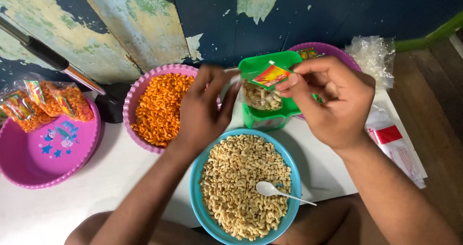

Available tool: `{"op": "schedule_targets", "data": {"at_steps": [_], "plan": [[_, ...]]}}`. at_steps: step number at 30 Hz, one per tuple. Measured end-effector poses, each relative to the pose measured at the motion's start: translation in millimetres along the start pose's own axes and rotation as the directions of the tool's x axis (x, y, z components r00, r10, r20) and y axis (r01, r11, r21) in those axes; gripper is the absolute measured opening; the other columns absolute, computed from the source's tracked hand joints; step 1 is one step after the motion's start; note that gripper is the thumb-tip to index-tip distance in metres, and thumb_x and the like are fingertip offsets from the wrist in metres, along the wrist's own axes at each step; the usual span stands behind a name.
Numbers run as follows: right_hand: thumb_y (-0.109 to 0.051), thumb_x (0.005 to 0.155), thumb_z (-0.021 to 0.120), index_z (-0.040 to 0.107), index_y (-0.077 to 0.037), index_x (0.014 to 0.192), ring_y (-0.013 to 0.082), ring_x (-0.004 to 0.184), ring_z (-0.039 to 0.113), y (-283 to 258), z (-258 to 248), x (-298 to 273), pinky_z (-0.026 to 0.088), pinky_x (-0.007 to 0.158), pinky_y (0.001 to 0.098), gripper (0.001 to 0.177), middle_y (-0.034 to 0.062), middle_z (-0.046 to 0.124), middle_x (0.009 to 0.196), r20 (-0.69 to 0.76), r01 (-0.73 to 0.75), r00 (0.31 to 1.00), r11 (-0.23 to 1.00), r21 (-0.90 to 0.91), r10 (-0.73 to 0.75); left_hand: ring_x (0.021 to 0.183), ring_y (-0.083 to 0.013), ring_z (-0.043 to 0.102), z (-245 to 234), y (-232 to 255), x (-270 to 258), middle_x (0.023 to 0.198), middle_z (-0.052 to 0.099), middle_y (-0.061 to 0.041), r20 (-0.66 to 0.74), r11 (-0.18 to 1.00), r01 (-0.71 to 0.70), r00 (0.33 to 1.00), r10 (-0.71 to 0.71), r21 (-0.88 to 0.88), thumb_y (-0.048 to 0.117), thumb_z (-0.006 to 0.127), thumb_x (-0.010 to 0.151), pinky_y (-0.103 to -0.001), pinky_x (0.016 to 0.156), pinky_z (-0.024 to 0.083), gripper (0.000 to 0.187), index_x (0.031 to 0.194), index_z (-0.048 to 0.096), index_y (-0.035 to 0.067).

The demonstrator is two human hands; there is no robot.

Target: Packing puffed rice snacks and small packets into plastic bags using a spoon.

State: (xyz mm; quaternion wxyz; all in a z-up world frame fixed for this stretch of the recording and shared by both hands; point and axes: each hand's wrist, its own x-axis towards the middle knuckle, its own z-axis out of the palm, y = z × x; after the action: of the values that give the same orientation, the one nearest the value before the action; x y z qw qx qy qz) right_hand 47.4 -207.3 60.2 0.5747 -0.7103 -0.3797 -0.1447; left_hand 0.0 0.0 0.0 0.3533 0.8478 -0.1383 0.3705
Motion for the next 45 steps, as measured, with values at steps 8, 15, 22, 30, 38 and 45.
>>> {"op": "schedule_targets", "data": {"at_steps": [8,15,22,30,38,45], "plan": [[0.003,0.105,0.057,0.057,0.010,0.101,0.0279,0.084,0.076,14,2,-6,0.063,0.075,0.0332,0.008,0.0226,0.069,0.091,0.019,0.114,0.993,0.978,-0.172,-0.112,0.091,-0.0287,0.064,19,-42,43,0.100,0.064,-0.007,0.274,0.991,-0.076,0.956,0.105,-0.114,0.015,0.070,0.099,-0.044,0.070,0.049,0.014,0.109,0.077,0.010],[0.005,0.100,0.061,0.061,0.012,0.097,0.0364,0.083,0.069,25,-2,-11,0.056,0.075,0.0410,0.007,0.0270,0.068,0.093,0.118,0.366,0.930,0.859,-0.358,-0.347,0.079,-0.0136,0.063,21,-38,45,0.093,0.071,-0.002,0.269,0.925,0.183,0.959,-0.093,-0.332,0.010,0.078,0.092,-0.032,0.067,0.047,0.008,0.100,0.082,0.010],[0.003,0.093,0.065,0.070,0.002,0.089,0.0272,0.067,0.069,49,11,-8,0.060,0.062,0.0357,0.006,0.0131,0.068,0.086,0.155,0.601,0.747,0.557,-0.573,-0.647,0.074,-0.0134,0.060,28,-38,38,0.088,0.074,-0.007,0.229,0.868,0.266,0.956,-0.183,-0.419,0.005,0.076,0.088,-0.026,0.056,0.048,0.013,0.098,0.081,0.009],[0.004,0.088,0.065,0.069,-0.003,0.083,0.0225,0.062,0.062,35,10,-5,0.056,0.058,0.0311,0.010,0.0108,0.063,0.083,0.278,0.619,0.725,0.418,-0.665,-0.630,0.076,-0.0091,0.060,33,-29,33,0.087,0.073,-0.005,0.198,0.818,0.314,0.948,-0.248,-0.481,0.003,0.074,0.088,-0.018,0.051,0.045,0.014,0.098,0.081,0.010],[-0.005,0.093,0.065,0.071,-0.009,0.091,0.0218,0.071,0.063,43,3,-13,0.053,0.059,0.0305,0.008,0.0061,0.061,0.090,0.327,0.558,0.782,0.364,-0.746,-0.530,0.080,-0.0092,0.061,34,-21,27,0.088,0.072,-0.006,0.200,0.777,0.353,0.936,-0.290,-0.521,0.004,0.076,0.087,-0.018,0.053,0.048,0.015,0.099,0.081,0.009],[-0.004,0.093,0.072,0.075,-0.015,0.096,0.0266,0.094,0.072,53,-2,-16,0.061,0.070,0.0302,0.012,0.0059,0.062,0.107,0.216,0.434,0.894,0.637,-0.638,-0.392,0.094,-0.0204,0.072,33,-20,24,0.093,0.074,-0.004,0.256,0.787,0.404,0.913,-0.318,-0.466,0.014,0.077,0.090,-0.037,0.085,0.061,0.010,0.098,0.080,0.009]]}}
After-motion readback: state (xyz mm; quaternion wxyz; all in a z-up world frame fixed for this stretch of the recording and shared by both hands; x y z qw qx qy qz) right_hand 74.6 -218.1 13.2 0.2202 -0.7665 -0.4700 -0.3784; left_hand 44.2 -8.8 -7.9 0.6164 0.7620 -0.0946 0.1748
